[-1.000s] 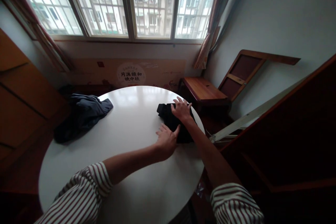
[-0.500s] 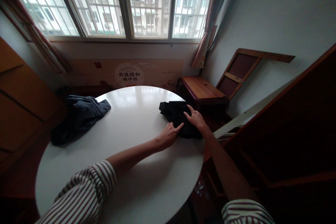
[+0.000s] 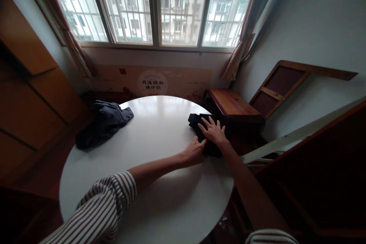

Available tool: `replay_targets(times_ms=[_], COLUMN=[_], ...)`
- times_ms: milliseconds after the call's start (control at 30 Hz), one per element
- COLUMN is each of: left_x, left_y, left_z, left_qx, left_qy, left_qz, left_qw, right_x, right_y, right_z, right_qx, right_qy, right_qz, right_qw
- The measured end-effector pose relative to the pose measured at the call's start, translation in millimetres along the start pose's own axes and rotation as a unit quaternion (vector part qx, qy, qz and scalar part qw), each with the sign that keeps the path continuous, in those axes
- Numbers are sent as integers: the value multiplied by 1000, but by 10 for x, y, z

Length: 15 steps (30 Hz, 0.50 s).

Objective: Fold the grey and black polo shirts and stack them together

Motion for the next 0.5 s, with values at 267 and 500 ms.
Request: replay_targets(times_ms=[267,500], left_x=[-130,1079], left_y=[248,1749], left_z=[-180,-846], left_qx=[77,-225], left_qy=[-39,138], left_qz=[53,88], left_qw=[995,961], right_x=[63,196], right_y=[-248,-180], right_z=[-31,-179], right_qx=[4,-26], right_qy=[19,25], right_qz=[-13,-28], right_qw=[1000,999])
Point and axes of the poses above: each hand's wrist, its own z-axis towards the middle knuckle, its own y-axis out of the back of the hand, x = y × z, the point moved 10 cm from there along z, towards the middle knuckle, and after that the axes turned 9 degrees about z, right-handed, at the moved point
